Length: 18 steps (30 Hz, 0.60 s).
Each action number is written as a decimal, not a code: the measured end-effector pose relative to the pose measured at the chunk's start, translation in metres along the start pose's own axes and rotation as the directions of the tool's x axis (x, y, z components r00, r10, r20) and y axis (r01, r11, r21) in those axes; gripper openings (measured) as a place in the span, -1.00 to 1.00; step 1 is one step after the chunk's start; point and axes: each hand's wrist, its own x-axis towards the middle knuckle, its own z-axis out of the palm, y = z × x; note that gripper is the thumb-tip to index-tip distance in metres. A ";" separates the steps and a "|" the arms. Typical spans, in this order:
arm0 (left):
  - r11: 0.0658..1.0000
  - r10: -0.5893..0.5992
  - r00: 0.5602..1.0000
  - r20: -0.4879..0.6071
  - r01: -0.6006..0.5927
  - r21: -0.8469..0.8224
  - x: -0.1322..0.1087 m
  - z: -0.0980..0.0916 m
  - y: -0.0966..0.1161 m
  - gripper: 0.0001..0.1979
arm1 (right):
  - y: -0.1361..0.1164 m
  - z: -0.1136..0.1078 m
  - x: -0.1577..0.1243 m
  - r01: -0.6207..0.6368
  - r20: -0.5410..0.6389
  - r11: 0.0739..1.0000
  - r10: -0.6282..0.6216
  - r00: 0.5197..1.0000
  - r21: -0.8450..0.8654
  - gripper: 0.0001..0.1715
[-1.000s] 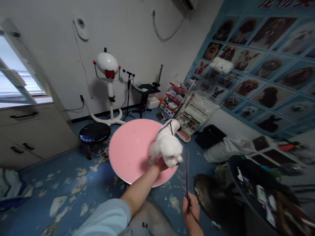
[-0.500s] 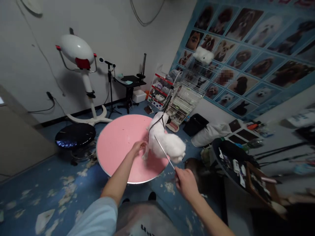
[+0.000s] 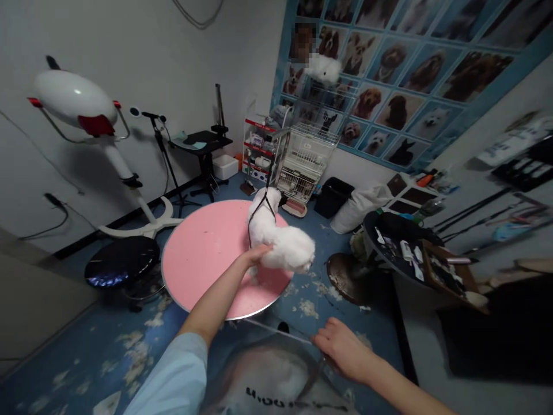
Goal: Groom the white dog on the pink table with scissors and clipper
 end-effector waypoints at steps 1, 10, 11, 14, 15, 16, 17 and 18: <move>0.999 -0.026 1.000 -0.001 0.026 -0.022 0.001 0.001 -0.001 -0.66 | 0.008 -0.006 0.005 -0.011 -0.057 1.000 0.011 0.998 -0.003 -0.65; 0.937 -0.154 0.988 -0.027 0.138 -0.322 -0.009 -0.019 -0.034 -0.49 | 0.052 0.021 0.015 -0.036 -0.069 0.993 0.028 0.997 -0.116 -0.69; 0.929 -0.144 0.987 -0.063 0.113 -0.351 -0.009 -0.024 -0.040 -0.56 | 0.048 0.032 0.011 0.010 -0.074 0.995 -0.017 0.997 -0.099 -0.70; 0.961 -0.082 0.982 -0.172 0.032 -0.276 -0.005 -0.036 -0.051 -0.75 | 0.045 0.044 0.011 0.068 -0.180 0.997 -0.074 0.981 -0.039 -0.65; 0.979 -0.053 0.980 -0.192 0.013 -0.205 -0.004 -0.038 -0.053 -0.78 | 0.048 0.042 0.018 0.042 -0.227 0.999 -0.046 0.973 -0.024 -0.61; 0.992 -0.020 0.978 -0.206 -0.007 -0.128 -0.004 -0.039 -0.055 -0.80 | 0.052 0.036 0.027 -0.002 -0.266 1.000 -0.001 0.964 -0.011 -0.56; 0.998 0.015 0.975 -0.220 -0.027 -0.054 -0.007 -0.038 -0.056 -0.81 | 0.057 0.030 0.039 -0.051 -0.289 0.999 0.049 0.956 0.000 -0.52; 0.999 0.050 0.970 -0.239 -0.049 0.012 -0.011 -0.036 -0.058 -0.81 | 0.061 0.023 0.050 -0.091 -0.287 0.996 0.089 0.954 0.004 -0.52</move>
